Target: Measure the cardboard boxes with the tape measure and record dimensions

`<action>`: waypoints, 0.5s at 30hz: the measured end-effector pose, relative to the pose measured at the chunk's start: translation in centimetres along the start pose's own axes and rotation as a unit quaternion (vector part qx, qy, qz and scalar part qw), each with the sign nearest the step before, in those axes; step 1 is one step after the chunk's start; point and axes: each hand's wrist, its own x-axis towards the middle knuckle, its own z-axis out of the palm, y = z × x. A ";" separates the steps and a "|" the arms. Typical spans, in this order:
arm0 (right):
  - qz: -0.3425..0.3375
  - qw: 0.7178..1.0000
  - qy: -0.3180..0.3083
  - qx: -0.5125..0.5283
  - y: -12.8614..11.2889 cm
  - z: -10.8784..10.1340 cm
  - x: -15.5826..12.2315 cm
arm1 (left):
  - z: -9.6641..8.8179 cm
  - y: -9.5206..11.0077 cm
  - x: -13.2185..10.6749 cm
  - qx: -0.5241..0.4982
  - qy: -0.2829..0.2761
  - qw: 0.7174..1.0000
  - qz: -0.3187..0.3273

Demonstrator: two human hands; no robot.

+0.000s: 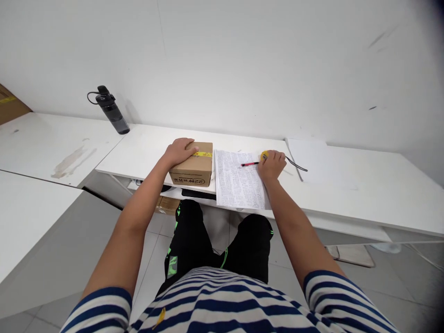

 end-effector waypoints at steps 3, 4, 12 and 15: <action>0.016 0.999 -0.011 -0.026 -0.4 -0.6 0.1 | 0.1 -0.4 -0.4 -0.037 0.040 0.998 -0.043; 0.018 0.999 -0.023 -0.034 -0.5 -0.8 0.3 | 0.1 -0.5 -0.5 -0.045 0.055 0.995 -0.063; 0.095 0.961 -0.245 -0.083 0.4 -5.7 4.2 | -0.1 -0.6 -0.7 -0.097 0.057 0.986 -0.120; 0.121 0.967 -0.221 -0.042 -1.0 -8.1 5.4 | 0.2 -1.1 0.2 -0.151 0.073 0.975 -0.144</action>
